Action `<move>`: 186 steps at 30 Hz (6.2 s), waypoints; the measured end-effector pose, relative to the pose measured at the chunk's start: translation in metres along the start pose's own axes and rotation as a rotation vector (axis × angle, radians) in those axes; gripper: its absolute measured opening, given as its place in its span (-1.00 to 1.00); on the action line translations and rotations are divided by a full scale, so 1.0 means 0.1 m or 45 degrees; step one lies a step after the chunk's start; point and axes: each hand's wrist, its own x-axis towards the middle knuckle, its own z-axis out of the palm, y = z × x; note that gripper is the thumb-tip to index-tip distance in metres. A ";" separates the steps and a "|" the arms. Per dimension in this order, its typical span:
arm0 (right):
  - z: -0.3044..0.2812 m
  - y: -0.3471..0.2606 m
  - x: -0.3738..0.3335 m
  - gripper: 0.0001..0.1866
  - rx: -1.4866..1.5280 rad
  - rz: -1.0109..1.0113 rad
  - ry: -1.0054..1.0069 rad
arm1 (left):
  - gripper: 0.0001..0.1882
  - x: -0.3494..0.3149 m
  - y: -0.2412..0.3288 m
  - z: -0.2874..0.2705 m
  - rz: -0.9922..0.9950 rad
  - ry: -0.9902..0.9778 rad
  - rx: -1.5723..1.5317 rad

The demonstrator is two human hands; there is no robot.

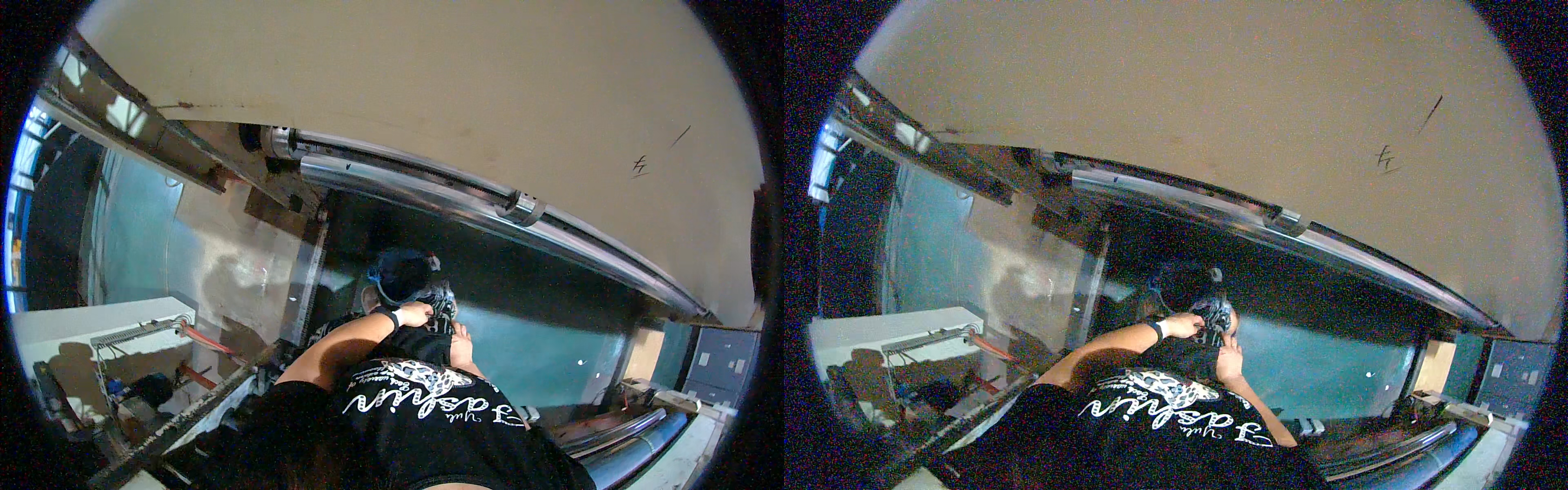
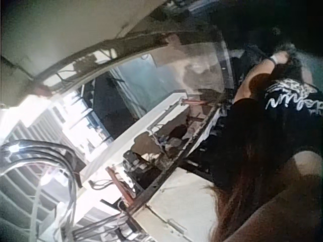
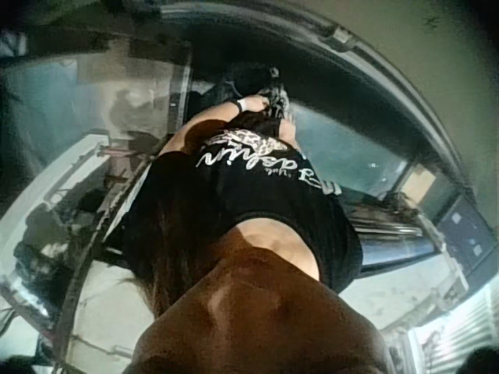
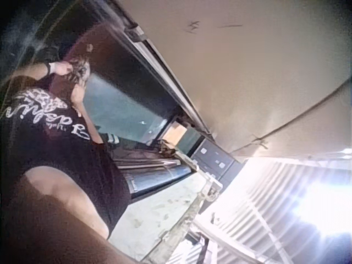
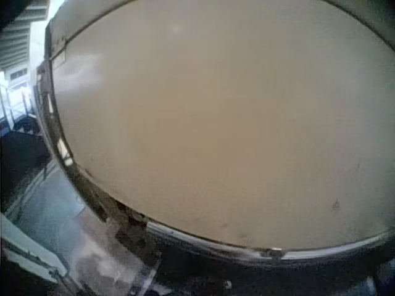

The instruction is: The person cleans a large, curved metallic surface using a blue cloth, repeatedly dipping it into a bucket of water. They then use a measuring tape to measure the length of the surface.

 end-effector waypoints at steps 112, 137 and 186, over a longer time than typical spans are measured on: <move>-3.53 0.58 1.49 -0.60 -0.186 -0.083 0.365 | -0.58 0.84 2.10 -1.62 0.535 0.148 -3.121; -3.28 0.29 1.55 -0.76 -0.062 -0.100 0.214 | -0.57 -0.51 -0.04 -3.00 0.649 0.210 -2.850; -2.69 6.05 -2.33 -0.87 1.866 0.974 1.726 | -0.58 3.96 6.60 3.05 0.154 -1.029 -0.279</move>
